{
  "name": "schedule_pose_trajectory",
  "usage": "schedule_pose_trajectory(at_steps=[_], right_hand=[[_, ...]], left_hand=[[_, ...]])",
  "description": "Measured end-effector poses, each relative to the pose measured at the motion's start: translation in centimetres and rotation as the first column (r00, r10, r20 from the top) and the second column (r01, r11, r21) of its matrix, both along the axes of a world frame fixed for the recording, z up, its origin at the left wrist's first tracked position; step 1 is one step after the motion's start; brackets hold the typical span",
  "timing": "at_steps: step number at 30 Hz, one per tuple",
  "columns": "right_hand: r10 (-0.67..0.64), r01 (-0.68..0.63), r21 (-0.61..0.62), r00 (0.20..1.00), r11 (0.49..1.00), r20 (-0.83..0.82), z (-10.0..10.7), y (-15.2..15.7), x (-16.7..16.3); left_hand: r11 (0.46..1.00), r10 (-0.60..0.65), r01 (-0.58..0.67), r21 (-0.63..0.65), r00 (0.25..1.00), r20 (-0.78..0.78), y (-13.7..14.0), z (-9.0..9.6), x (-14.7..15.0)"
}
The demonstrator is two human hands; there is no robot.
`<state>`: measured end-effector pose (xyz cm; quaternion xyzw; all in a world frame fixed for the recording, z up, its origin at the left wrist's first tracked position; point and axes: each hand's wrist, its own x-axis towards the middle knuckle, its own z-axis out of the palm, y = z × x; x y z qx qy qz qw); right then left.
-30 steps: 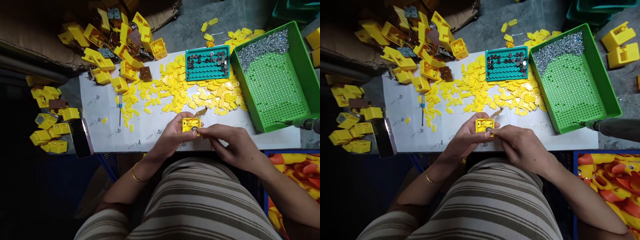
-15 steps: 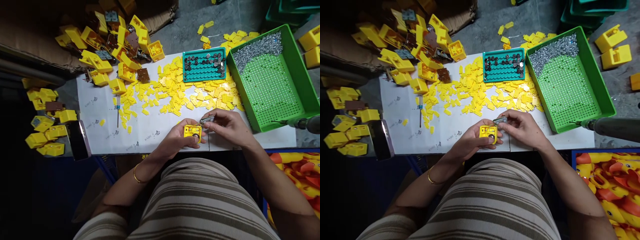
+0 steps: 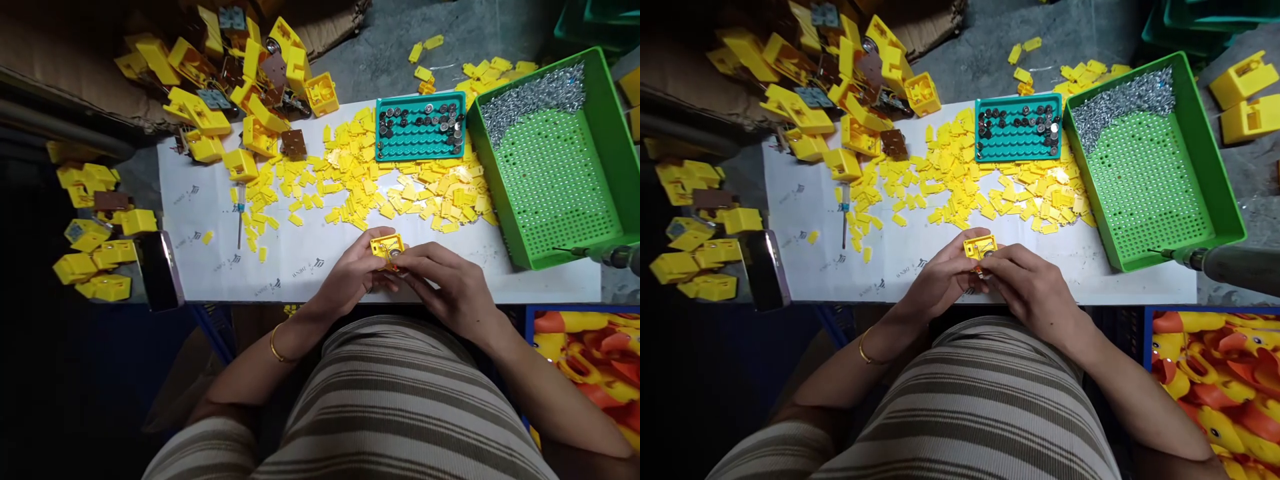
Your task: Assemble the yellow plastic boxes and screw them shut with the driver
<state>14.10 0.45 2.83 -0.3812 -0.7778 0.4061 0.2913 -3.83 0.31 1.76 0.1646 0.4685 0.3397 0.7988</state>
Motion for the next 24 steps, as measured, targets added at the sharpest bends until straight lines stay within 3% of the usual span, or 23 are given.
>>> schedule_pose_trajectory(at_steps=[4, 8, 15, 21, 24], right_hand=[[0.082, -0.089, 0.04, 0.984, 0.995, 0.156, 0.6, -0.2, 0.0], [0.133, -0.147, 0.04, 0.963, 0.988, 0.234, 1.2, -0.1, 0.0], [0.182, -0.276, 0.174, 0.888, 0.945, 0.423, 1.6, 0.0, -0.1], [0.229, -0.333, 0.176, 0.868, 0.926, 0.441, 1.9, 0.2, 0.3], [0.213, -0.301, 0.145, 0.877, 0.943, 0.431, 2.1, 0.2, 0.4]], left_hand=[[0.998, 0.049, -0.043, -0.053, 0.993, 0.108, -0.1, 0.3, -0.4], [0.997, 0.056, -0.052, -0.051, 0.995, 0.084, -0.2, 0.5, -0.1], [0.999, 0.0, 0.002, -0.052, 0.999, 0.047, -0.4, 0.6, 0.1], [0.997, -0.002, 0.012, -0.08, 0.993, 0.12, -0.4, 0.8, -0.2], [0.997, -0.02, 0.024, -0.069, 0.998, 0.051, -0.3, 0.9, -0.1]])
